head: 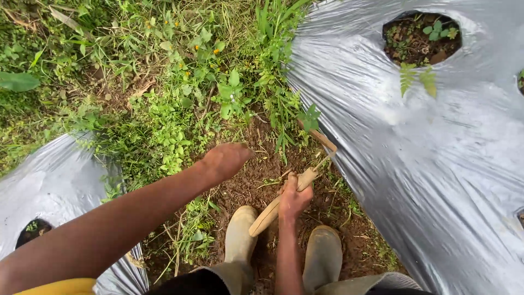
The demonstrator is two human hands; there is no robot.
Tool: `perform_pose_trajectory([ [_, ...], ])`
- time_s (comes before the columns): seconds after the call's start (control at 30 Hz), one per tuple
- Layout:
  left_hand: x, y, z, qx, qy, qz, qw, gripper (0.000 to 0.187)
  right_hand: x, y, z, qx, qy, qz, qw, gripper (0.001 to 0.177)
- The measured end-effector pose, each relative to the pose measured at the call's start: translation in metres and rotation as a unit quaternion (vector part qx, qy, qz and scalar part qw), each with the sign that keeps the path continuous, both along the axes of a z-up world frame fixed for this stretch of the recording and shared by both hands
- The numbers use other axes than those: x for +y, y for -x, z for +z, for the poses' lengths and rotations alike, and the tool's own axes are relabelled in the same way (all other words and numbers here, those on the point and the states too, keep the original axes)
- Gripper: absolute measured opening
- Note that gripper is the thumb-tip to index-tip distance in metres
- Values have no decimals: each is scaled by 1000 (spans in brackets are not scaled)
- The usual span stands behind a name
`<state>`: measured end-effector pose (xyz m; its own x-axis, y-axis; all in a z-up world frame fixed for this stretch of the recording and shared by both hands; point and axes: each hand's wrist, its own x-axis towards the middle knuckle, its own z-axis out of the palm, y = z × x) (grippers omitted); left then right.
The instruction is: The person uses a hand hoe to remove weeds growing along the edge of a plastic mulch sheet in a garden. They repeatedly scrape the soil and pull out the weeds by hand, clearing the area next to the planted crops.
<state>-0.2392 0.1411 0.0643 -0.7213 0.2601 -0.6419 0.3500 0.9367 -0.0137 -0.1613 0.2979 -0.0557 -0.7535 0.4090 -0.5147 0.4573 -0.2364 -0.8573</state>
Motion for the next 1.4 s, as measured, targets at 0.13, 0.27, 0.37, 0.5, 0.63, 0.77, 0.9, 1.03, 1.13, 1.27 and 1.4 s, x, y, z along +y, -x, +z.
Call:
perform_pose_trajectory([
  [0.13,55,34,-32,31,-86,-43,995,27,5,0,-5,65,-35,-20,997,6],
  [0.27,53,47,-106,219,-101,-449,860,43,3,5,1,119,-99,-65,986,3],
  [0.37,70,51,-100,297,-120,-372,871,43,0,11,-18,152,-126,-122,973,4],
  [0.5,70,67,-151,445,-194,-360,797,52,1,24,-17,165,-159,-182,956,3],
  [0.63,71,61,-93,41,-181,-66,980,62,-8,18,-10,191,-177,-160,952,9],
  [0.77,56,76,-167,16,-119,-76,990,64,-15,-1,-40,210,-215,-107,948,14],
  [0.9,52,74,-169,54,-133,-116,983,50,-36,-4,-1,116,-295,-119,941,10],
  [1.03,52,76,-156,68,-170,-111,977,44,-53,-5,16,58,-332,-93,937,16],
  [1.13,43,86,-261,69,-261,-94,958,45,-51,-7,14,34,-345,-73,935,14],
  [1.27,47,85,-263,96,-268,-132,950,48,-47,-11,0,59,-351,-66,932,8],
  [1.4,56,88,-278,38,-353,-61,933,51,-34,-6,1,48,-358,-40,932,8],
])
